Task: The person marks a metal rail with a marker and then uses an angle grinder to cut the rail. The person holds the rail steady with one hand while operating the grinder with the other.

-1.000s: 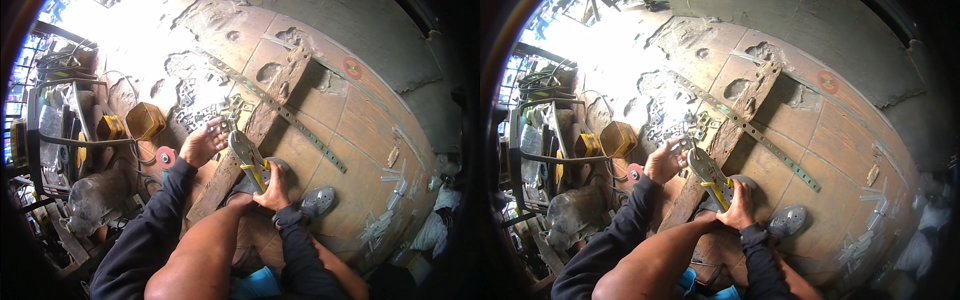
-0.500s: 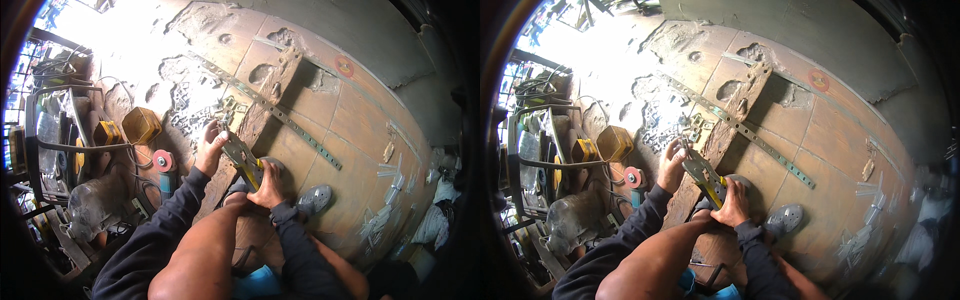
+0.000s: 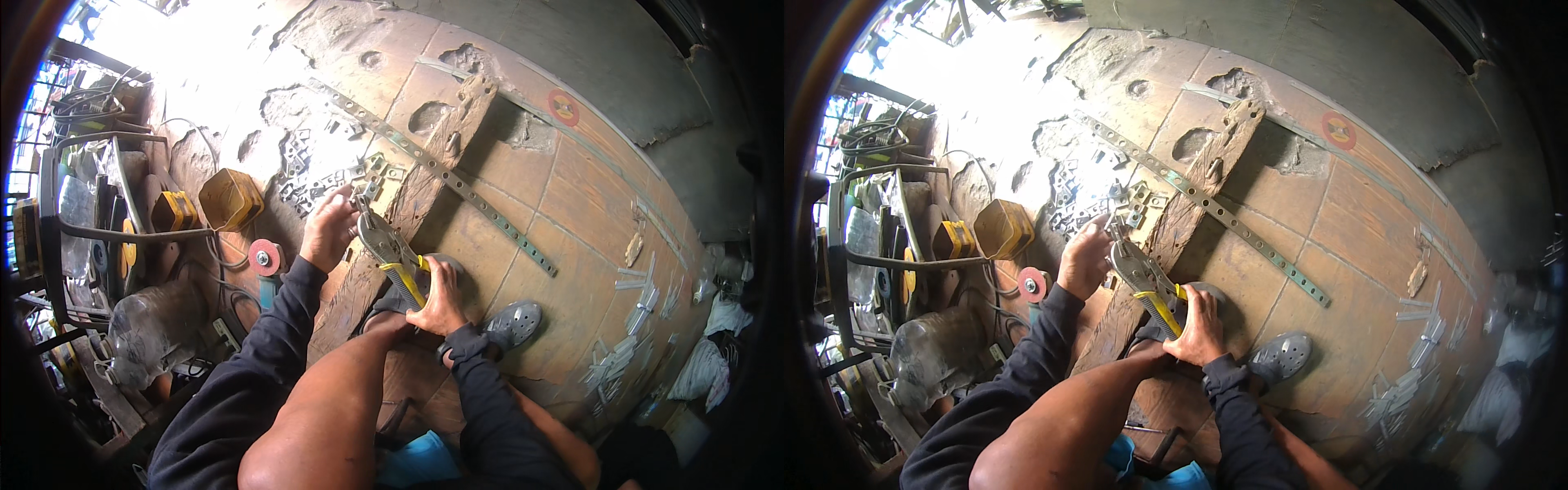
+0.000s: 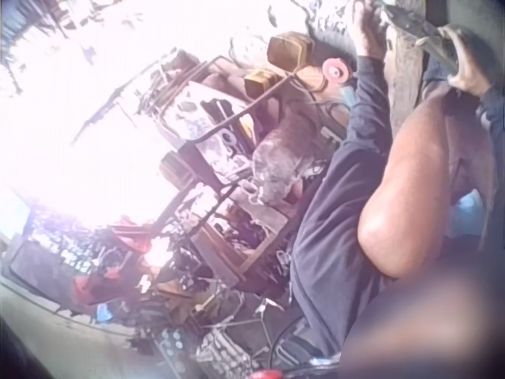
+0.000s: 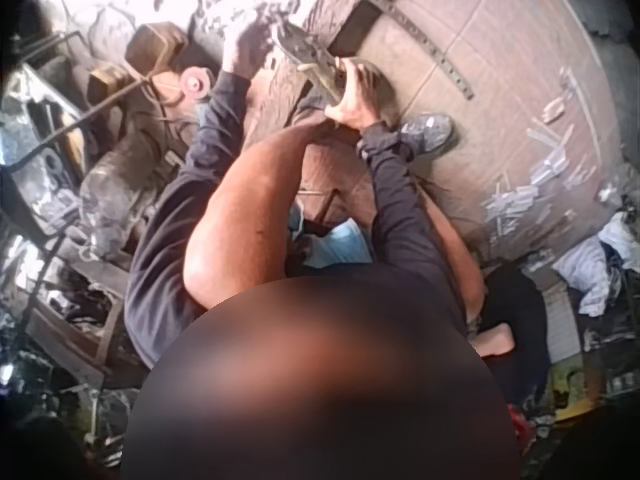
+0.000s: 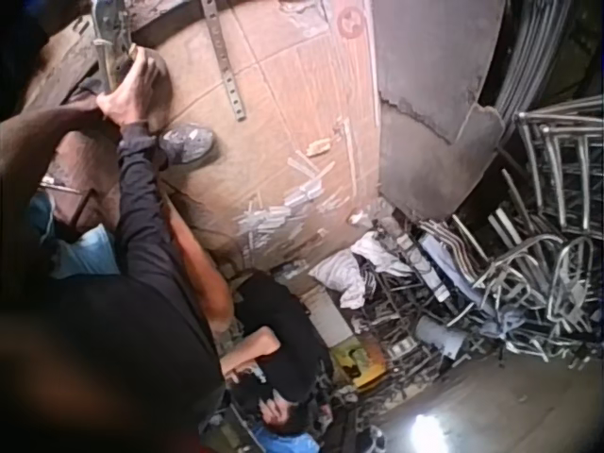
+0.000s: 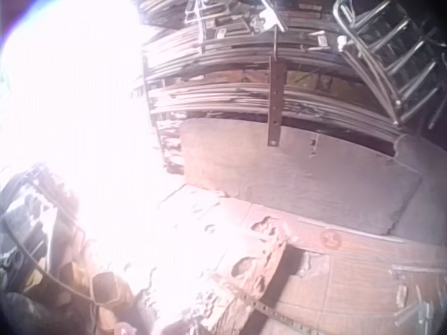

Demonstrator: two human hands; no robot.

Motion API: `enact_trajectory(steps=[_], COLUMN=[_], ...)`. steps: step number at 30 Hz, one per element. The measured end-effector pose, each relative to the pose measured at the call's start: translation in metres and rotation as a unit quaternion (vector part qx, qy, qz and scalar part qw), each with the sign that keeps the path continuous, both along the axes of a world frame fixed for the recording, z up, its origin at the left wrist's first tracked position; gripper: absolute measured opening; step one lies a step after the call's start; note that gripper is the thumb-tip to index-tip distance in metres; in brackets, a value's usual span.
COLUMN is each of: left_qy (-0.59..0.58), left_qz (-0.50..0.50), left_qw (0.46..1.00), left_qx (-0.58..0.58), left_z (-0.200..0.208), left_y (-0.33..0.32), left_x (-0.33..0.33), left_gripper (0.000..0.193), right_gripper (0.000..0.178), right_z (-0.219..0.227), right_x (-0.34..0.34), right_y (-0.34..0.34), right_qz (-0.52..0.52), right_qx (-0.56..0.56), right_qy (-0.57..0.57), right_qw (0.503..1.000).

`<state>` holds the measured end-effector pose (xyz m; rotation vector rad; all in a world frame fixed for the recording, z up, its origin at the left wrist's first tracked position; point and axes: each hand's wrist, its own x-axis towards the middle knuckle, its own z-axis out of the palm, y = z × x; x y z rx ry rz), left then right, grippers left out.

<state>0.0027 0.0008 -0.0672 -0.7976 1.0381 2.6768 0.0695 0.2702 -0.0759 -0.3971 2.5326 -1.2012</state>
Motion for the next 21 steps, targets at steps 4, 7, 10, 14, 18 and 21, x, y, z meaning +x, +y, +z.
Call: enact_trajectory(steps=[4,7,10,14,18,21], left_qy=[0.016,-0.043,-0.001,0.134,0.190,0.170], left_qz=[-0.009,0.012,0.064,0.068,-0.013,0.027], left_qw=[0.999,0.996,0.961,0.903,0.688,0.634], left_qx=[-0.036,-0.077,-0.269,-0.404,-0.701,-0.754], left_z=[-0.002,-0.007,-0.011,0.003,0.026,0.029], left_y=[0.001,-0.005,-0.007,-0.003,-0.009,-0.015], left_x=[0.002,-0.001,-0.004,-0.004,-0.006,-0.007], left_gripper=[0.040,0.041,0.038,0.035,0.044,0.042], right_gripper=[0.099,0.099,0.099,0.100,0.101,0.102], right_z=[0.003,0.004,0.004,0.004,0.004,0.005], right_x=[-0.002,-0.002,-0.002,-0.003,-0.003,-0.003], right_y=[0.000,-0.001,-0.003,-0.002,-0.003,-0.003], right_qz=[0.000,0.002,0.002,0.007,0.005,0.006], right_qx=[0.012,0.015,0.019,0.043,0.050,0.046], right_qy=[-0.006,-0.010,-0.026,-0.039,-0.036,-0.057], right_qw=[1.000,1.000,0.999,0.998,0.998,0.997])
